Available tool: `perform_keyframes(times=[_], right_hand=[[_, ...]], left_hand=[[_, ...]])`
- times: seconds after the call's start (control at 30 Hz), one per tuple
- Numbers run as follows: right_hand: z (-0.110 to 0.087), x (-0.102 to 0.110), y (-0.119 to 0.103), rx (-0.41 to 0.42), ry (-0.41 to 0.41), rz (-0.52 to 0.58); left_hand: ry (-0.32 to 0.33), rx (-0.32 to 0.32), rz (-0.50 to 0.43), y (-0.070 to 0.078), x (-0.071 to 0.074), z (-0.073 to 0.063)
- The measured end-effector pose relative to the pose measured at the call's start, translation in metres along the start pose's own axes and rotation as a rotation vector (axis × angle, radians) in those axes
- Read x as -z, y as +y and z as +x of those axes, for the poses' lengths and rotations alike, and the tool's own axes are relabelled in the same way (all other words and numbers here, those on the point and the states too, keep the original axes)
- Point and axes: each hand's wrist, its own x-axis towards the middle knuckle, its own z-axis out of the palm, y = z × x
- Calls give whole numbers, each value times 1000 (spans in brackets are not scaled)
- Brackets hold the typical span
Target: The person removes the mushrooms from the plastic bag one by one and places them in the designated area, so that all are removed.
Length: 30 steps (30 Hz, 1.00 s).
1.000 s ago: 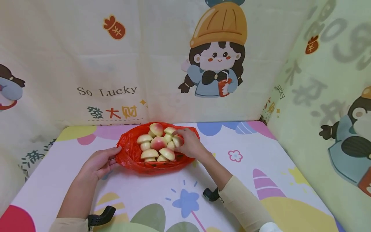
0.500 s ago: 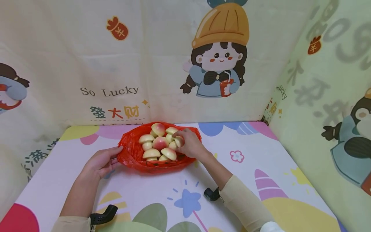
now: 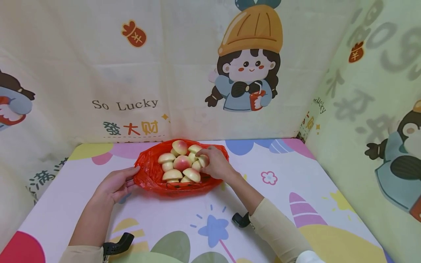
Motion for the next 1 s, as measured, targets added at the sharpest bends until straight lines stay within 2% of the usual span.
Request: perform_keyframes(times=[0.3, 1.0], right_hand=[[-1, 7, 1, -2, 32, -6], [-11, 29, 4, 11, 67, 35]], left_hand=[[-3, -5, 18, 0, 0, 1], [-9, 6, -6, -3, 3, 3]])
